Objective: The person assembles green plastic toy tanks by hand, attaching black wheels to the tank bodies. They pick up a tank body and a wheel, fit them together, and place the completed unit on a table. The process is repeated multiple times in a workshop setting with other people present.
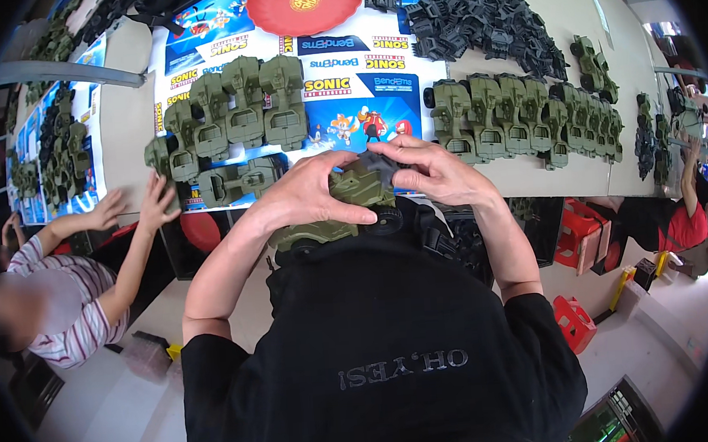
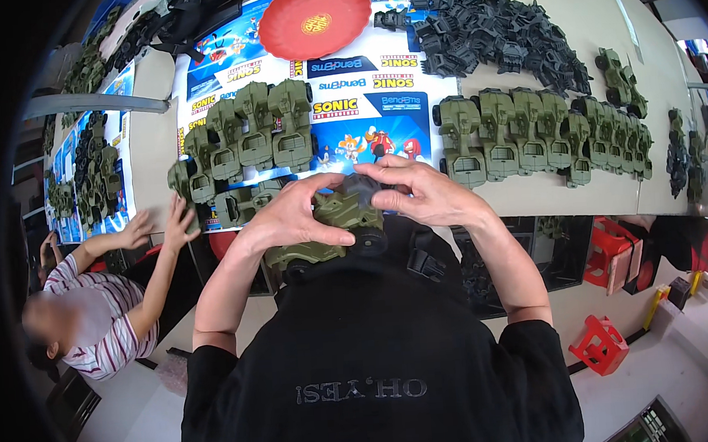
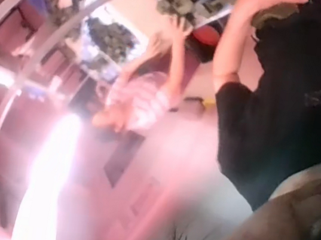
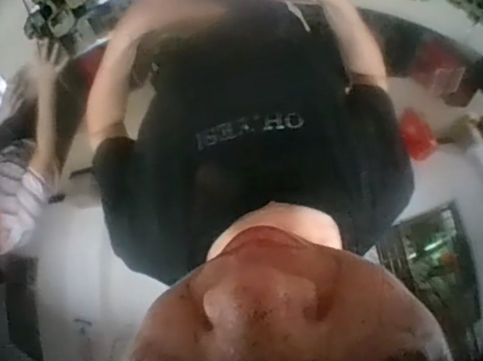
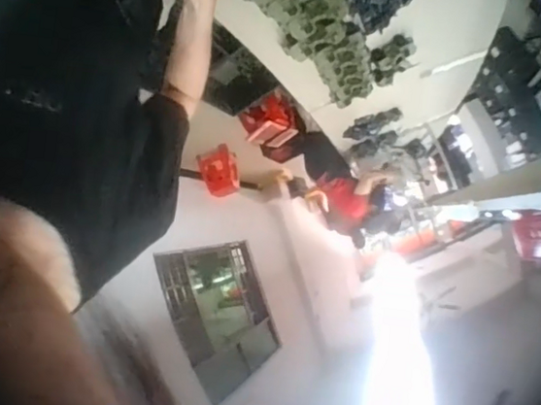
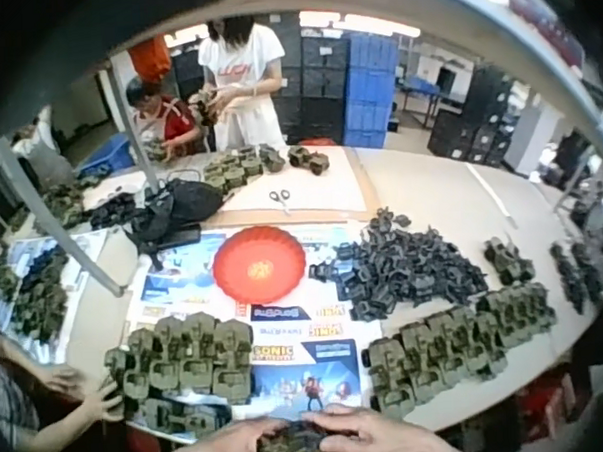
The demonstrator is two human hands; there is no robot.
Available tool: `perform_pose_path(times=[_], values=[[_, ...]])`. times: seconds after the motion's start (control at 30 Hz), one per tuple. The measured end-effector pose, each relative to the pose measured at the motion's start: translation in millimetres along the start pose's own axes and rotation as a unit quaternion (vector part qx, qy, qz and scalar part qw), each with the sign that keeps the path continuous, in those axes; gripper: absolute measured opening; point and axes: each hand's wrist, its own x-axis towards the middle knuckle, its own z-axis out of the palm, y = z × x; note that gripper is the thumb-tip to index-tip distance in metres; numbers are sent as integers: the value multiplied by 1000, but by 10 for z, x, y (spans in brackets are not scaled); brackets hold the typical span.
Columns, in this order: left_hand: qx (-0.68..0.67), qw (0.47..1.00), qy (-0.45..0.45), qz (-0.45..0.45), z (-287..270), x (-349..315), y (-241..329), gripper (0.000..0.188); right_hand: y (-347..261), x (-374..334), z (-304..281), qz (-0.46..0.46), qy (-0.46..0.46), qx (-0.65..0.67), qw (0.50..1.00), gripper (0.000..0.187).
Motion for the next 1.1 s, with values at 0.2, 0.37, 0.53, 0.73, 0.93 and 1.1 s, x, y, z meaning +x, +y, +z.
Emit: perform_pose_path(times=[0.2,0.37,0.53,0.73,0.93,1.1], values=[[-61,997,55,-6,119,44,-131,75,130,-126,71,81,72,225,968,47],[-108,992,64,-17,92,14,49,65,162,-154,101,70,95,196,973,45],[-67,994,89,-16,110,14,133,64,107,-145,65,65,97,78,990,44],[-48,994,101,-18,127,-11,225,63,-33,-174,103,55,108,19,992,55],[1,993,115,-30,153,-21,277,64,144,-189,104,67,93,79,990,58],[24,992,109,-55,149,-1,297,64,172,-189,129,100,100,116,983,59]])
